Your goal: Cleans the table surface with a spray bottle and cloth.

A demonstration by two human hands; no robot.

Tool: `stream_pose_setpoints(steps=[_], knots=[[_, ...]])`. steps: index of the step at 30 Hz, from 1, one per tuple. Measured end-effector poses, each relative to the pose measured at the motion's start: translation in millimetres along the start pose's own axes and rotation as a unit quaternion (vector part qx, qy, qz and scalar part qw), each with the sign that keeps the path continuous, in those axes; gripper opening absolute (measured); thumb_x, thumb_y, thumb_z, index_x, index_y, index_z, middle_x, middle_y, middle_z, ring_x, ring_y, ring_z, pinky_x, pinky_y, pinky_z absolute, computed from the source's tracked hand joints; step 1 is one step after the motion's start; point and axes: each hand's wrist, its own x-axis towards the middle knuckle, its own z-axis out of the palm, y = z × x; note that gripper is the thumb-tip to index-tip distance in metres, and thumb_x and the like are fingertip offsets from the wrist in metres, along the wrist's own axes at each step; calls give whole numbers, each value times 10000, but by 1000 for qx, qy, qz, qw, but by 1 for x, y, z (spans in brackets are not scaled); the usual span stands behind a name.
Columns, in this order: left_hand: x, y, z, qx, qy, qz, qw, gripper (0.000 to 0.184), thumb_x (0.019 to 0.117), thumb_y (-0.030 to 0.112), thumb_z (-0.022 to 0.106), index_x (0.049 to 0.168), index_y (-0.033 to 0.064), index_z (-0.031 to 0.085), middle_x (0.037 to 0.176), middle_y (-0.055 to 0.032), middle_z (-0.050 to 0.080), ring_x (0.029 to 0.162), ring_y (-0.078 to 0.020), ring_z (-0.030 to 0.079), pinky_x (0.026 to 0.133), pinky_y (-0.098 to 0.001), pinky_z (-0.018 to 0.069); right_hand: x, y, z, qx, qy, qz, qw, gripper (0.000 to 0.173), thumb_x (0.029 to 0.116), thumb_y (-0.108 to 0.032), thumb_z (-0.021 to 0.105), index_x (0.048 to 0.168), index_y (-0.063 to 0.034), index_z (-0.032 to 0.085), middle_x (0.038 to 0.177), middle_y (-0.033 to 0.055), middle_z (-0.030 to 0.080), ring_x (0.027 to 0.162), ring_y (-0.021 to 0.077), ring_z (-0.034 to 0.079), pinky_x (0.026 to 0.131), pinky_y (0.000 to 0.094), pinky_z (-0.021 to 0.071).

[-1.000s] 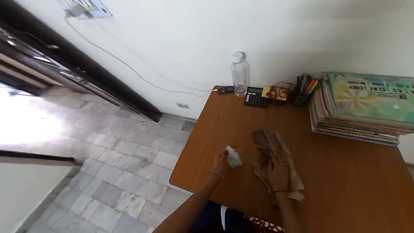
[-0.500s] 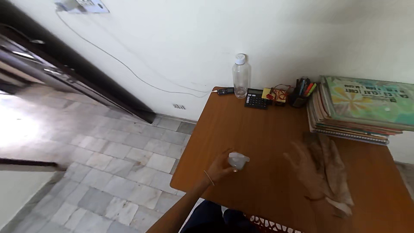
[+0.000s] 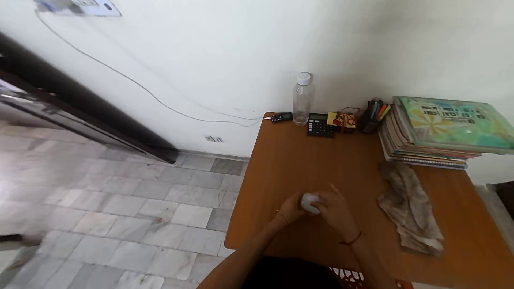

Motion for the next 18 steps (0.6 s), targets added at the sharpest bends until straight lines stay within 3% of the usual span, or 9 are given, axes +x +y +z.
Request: stream_pose_setpoints(steps=[5, 9, 13, 18], knots=[[1, 0, -3, 5, -9, -4, 1000, 624, 905, 169, 766, 1428, -53, 510, 1362, -274, 599, 1299, -375, 575, 1138, -510, 414, -6, -2, 11, -4, 73, -7, 997, 203, 885, -97, 730, 1040, 25, 777, 999, 169, 774, 994, 345, 747, 1129, 647, 376], [2, -1, -3, 28, -16, -12, 999, 616, 919, 170, 745, 1440, -51, 502, 1368, -280, 595, 1304, -388, 571, 1138, -521, 408, -10, -10, 13, -7, 82, 24, 996, 213, 887, -91, 731, 1057, 29, 775, 1013, 182, 773, 1025, 381, 735, 1141, 642, 363], [1, 1, -3, 37, -5, -22, 999, 628, 905, 207, 768, 1429, -41, 526, 1377, -275, 589, 1320, -406, 547, 1141, -529, 401, -12, -10, 19, -15, 108, 20, 994, 207, 872, -83, 739, 1047, 20, 781, 996, 176, 777, 996, 388, 743, 1103, 639, 411], [0, 6, -4, 42, -6, -16, 999, 615, 914, 187, 758, 1415, -79, 522, 1378, -266, 602, 1386, -376, 504, 1266, -471, 194, -12, -6, 25, -26, 147, -2, 989, 201, 852, -76, 732, 1014, 32, 782, 961, 179, 779, 939, 379, 757, 1054, 650, 448]])
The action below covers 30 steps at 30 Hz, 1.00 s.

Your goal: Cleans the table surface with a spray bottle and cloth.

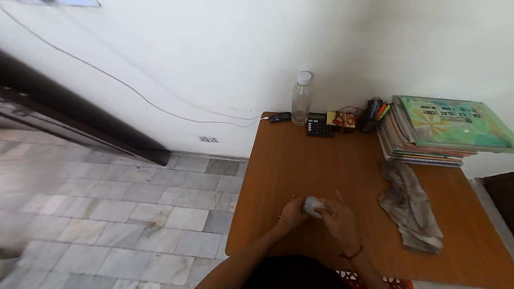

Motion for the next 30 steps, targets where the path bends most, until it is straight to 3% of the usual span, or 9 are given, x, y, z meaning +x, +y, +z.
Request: stream_pose_setpoints(steps=[6, 19, 30], knots=[[-1, 1, 3, -5, 11, -9, 1000, 628, 906, 175, 761, 1428, -74, 516, 1391, -264, 596, 1396, -377, 495, 1267, -480, 191, -2, -2, 2, -6, 19, 12, 1000, 202, 846, -81, 740, 1012, 23, 785, 983, 172, 780, 971, 408, 747, 1032, 646, 469], [-3, 0, 8, -9, 41, -4, 999, 579, 911, 141, 736, 1404, -89, 536, 1348, -264, 627, 1351, -367, 547, 1269, -505, 172, -4, -3, 12, -13, 59, 23, 998, 208, 814, -53, 751, 998, 38, 780, 936, 180, 778, 898, 396, 756, 943, 640, 516], [-2, 0, 11, -10, 52, -2, 999, 582, 915, 147, 730, 1419, -69, 534, 1366, -241, 625, 1362, -346, 543, 1272, -499, 158, -5, -12, 18, -29, 101, 46, 993, 189, 807, -41, 745, 975, 38, 782, 921, 179, 778, 895, 385, 761, 983, 628, 506]])
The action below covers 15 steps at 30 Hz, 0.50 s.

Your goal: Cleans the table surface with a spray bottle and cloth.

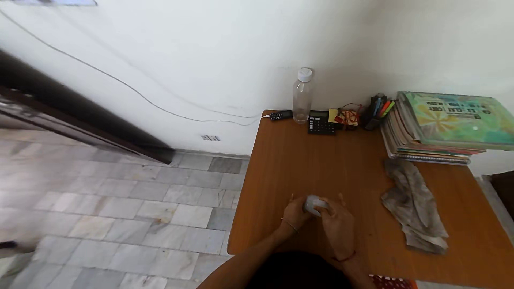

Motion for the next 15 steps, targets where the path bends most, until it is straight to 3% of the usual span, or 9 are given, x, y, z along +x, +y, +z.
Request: stream_pose_setpoints(steps=[8, 10, 12, 13, 15], knots=[[0, 4, -2, 9, -9, -18, 1000, 593, 923, 122, 715, 1449, -56, 506, 1395, -231, 609, 1391, -344, 514, 1278, -504, 123, -3, -5, 3, 0, 12, 23, 1000, 188, 816, -30, 746, 984, 47, 780, 932, 196, 775, 906, 410, 755, 1007, 661, 474], [0, 2, -3, 0, -19, -4, 1000, 632, 914, 151, 738, 1454, -66, 493, 1408, -249, 592, 1394, -359, 504, 1271, -507, 154, 2, -4, -6, 23, -37, 35, 998, 198, 836, -44, 743, 1011, 42, 777, 949, 197, 773, 935, 407, 748, 1070, 693, 391], [4, -2, -4, -17, -40, 6, 999, 717, 893, 209, 782, 1469, -71, 461, 1438, -275, 545, 1387, -386, 493, 1218, -498, 297, 15, 1, -26, 58, -165, 87, 981, 338, 908, -121, 732, 1204, 41, 720, 1133, 217, 742, 1138, 406, 682, 1187, 687, 206], [7, -5, -4, -26, -50, 10, 998, 749, 882, 220, 797, 1473, -70, 440, 1448, -283, 522, 1378, -389, 494, 1190, -489, 350, 23, 6, -37, 65, -225, 109, 966, 506, 920, -182, 735, 1360, 39, 621, 1307, 231, 671, 1292, 408, 590, 1221, 662, 143], [13, -9, -4, -38, -58, 24, 997, 794, 854, 223, 827, 1471, -72, 423, 1440, -291, 517, 1354, -387, 516, 1163, -480, 398, 36, 26, -57, 53, -271, 135, 951, 798, 893, -266, 775, 1544, 7, 403, 1566, 231, 441, 1480, 401, 378, 1241, 621, 155]])
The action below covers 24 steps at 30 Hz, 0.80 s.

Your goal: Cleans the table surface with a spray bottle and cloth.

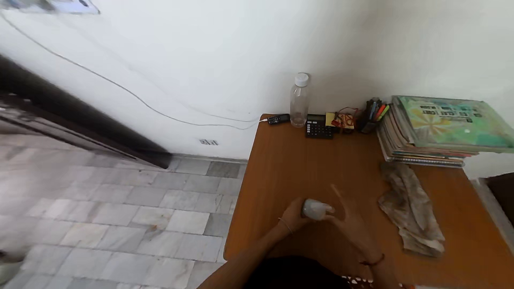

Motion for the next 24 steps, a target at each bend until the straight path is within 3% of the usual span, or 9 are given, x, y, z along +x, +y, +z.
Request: stream_pose_setpoints(steps=[1, 3, 7, 10, 12, 13, 17, 20, 24], knots=[[2, -2, 0, -4, -1, 11, 1000, 815, 837, 211, 841, 1470, -77, 417, 1435, -293, 519, 1348, -383, 522, 1159, -474, 403, 2, 15, -13, -11, 16, 19, 1000, 847, 894, -280, 778, 1571, -1, 351, 1601, 244, 379, 1496, 413, 343, 1228, 609, 209], [6, -8, 0, -9, -8, 35, 999, 869, 807, 190, 860, 1484, -81, 386, 1449, -288, 509, 1355, -365, 519, 1167, -448, 400, 5, 62, -42, -62, 78, 73, 992, 841, 914, -295, 764, 1577, -4, 337, 1579, 297, 374, 1461, 463, 373, 1186, 603, 315], [10, -9, -6, 4, -48, 59, 997, 875, 803, 173, 868, 1491, -78, 388, 1460, -299, 495, 1368, -371, 505, 1177, -433, 383, -6, 180, -86, -175, 175, 218, 944, 886, 898, -336, 775, 1575, 20, 326, 1591, 380, 269, 1460, 586, 272, 1175, 699, 227], [10, -3, -11, 24, -73, 49, 996, 788, 843, 170, 837, 1478, -62, 431, 1452, -287, 514, 1367, -367, 512, 1177, -446, 380, -11, 243, -101, -182, 195, 293, 918, 962, 853, -452, 772, 1589, -29, 319, 1639, 313, 228, 1491, 529, 259, 1180, 687, 234], [7, 2, -13, 20, -73, 40, 996, 734, 851, 175, 832, 1445, -57, 469, 1395, -275, 570, 1319, -360, 561, 1151, -458, 413, -10, 232, -107, -169, 167, 312, 920, 919, 918, -482, 690, 1629, -101, 249, 1680, 260, 151, 1527, 491, 197, 1187, 684, 209], [5, 2, -13, 10, -63, 39, 997, 725, 847, 181, 833, 1432, -59, 480, 1366, -276, 591, 1293, -361, 582, 1134, -463, 428, -7, 214, -108, -164, 156, 316, 921, 883, 958, -469, 659, 1632, -94, 230, 1677, 285, 127, 1522, 523, 175, 1181, 701, 195], [-11, 1, -22, -111, 22, 4, 994, 860, 790, 179, 858, 1450, -131, 402, 1331, -303, 596, 1247, -326, 612, 1105, -418, 460, 24, 196, -86, -208, 161, 306, 915, 800, 988, -421, 650, 1631, -139, 267, 1619, 365, 210, 1441, 616, 258, 1110, 761, 227], [-31, 11, -41, -235, 76, -10, 969, 902, 769, 159, 821, 1462, -139, 326, 1297, -245, 603, 1168, -201, 640, 1036, -322, 510, 43, 170, -51, -220, 162, 298, 915, 791, 1000, -454, 614, 1640, -171, 245, 1625, 365, 190, 1446, 627, 228, 1096, 791, 187], [-61, 32, -73, -288, 112, 5, 951, 874, 786, 161, 778, 1452, -130, 293, 1242, -161, 611, 1085, -93, 655, 959, -254, 544, 68, 117, 22, -209, 164, 238, 934, 742, 1003, -450, 603, 1606, -111, 335, 1634, 364, 164, 1485, 615, 149, 1120, 789, 154]])
